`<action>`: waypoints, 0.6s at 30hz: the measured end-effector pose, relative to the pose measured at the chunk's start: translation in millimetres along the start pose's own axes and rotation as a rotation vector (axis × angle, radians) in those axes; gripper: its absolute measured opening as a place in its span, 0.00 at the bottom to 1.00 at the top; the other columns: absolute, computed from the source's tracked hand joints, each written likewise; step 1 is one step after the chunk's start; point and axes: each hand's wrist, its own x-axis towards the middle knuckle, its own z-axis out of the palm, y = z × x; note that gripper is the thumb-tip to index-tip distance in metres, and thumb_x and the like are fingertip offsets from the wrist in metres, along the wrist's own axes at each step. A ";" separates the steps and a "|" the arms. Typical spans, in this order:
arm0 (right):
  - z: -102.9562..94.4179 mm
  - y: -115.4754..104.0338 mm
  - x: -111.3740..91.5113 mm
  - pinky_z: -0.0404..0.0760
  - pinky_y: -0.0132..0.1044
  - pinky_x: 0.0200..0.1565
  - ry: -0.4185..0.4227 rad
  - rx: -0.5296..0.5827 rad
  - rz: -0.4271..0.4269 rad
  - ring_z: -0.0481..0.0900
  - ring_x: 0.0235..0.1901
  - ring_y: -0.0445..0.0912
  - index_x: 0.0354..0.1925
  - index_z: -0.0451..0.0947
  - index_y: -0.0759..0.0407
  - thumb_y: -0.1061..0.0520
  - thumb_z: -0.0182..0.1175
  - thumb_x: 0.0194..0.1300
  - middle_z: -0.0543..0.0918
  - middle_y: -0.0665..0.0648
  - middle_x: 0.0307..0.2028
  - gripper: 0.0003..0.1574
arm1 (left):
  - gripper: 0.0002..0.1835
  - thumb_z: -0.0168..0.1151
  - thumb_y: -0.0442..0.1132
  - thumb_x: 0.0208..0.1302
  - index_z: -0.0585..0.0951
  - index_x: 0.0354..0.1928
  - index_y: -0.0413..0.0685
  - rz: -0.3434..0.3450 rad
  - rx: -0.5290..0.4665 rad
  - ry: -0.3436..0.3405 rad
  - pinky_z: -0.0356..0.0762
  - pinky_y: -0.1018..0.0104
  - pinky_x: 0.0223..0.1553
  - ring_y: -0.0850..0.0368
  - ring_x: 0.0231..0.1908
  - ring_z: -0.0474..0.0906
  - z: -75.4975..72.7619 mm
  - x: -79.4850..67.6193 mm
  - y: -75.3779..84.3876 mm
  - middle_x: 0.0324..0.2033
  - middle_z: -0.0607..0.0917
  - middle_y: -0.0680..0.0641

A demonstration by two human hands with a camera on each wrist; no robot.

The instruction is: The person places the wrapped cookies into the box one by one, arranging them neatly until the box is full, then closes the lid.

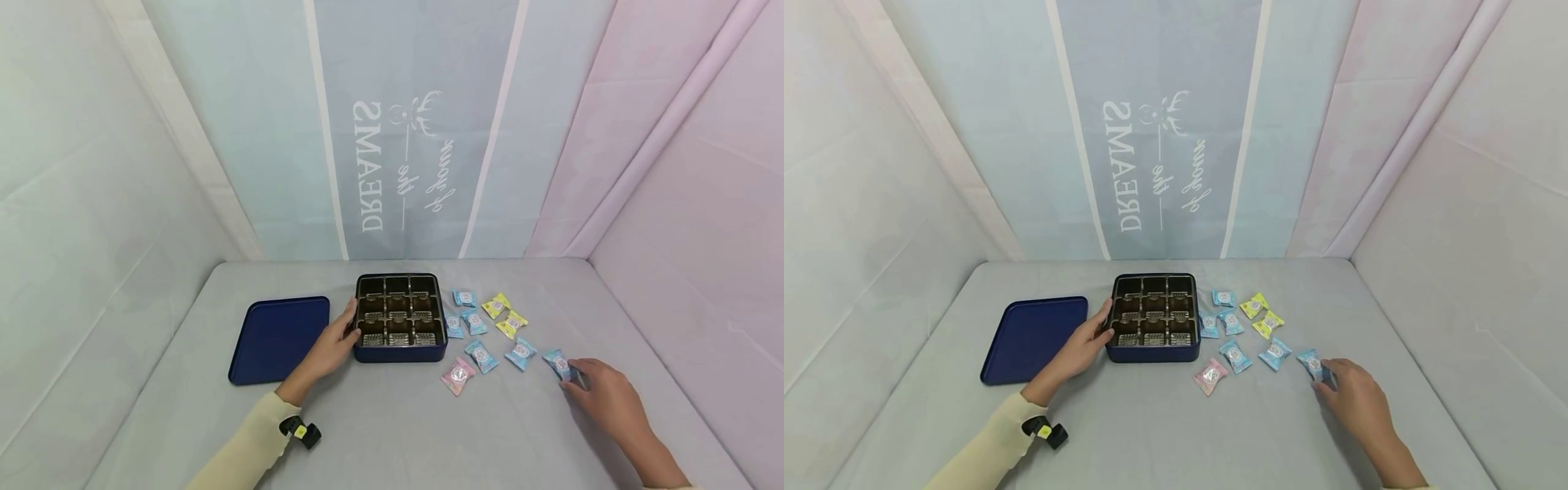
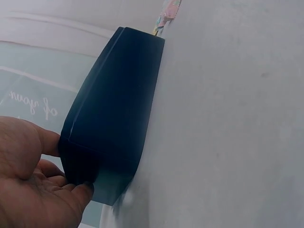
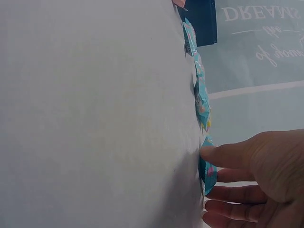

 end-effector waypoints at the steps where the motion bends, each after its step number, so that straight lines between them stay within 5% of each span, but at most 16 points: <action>1: 0.1 -0.3 0.7 0.78 0.67 0.46 -0.002 -0.002 0.003 0.79 0.49 0.74 0.47 0.83 0.74 0.58 0.80 0.48 0.82 0.77 0.49 0.31 | 0.37 0.50 0.34 0.80 0.43 0.81 0.44 0.004 -0.004 0.001 0.53 0.46 0.74 0.53 0.78 0.40 0.0 -0.1 -0.5 0.80 0.41 0.47; 18: 5.8 0.1 5.3 0.81 0.64 0.40 0.069 0.055 -0.022 0.82 0.43 0.73 0.43 0.84 0.77 0.65 0.78 0.47 0.82 0.78 0.45 0.25 | 0.37 0.50 0.34 0.80 0.44 0.81 0.44 0.008 -0.020 0.009 0.54 0.46 0.74 0.52 0.78 0.40 0.2 -1.7 -0.9 0.80 0.42 0.45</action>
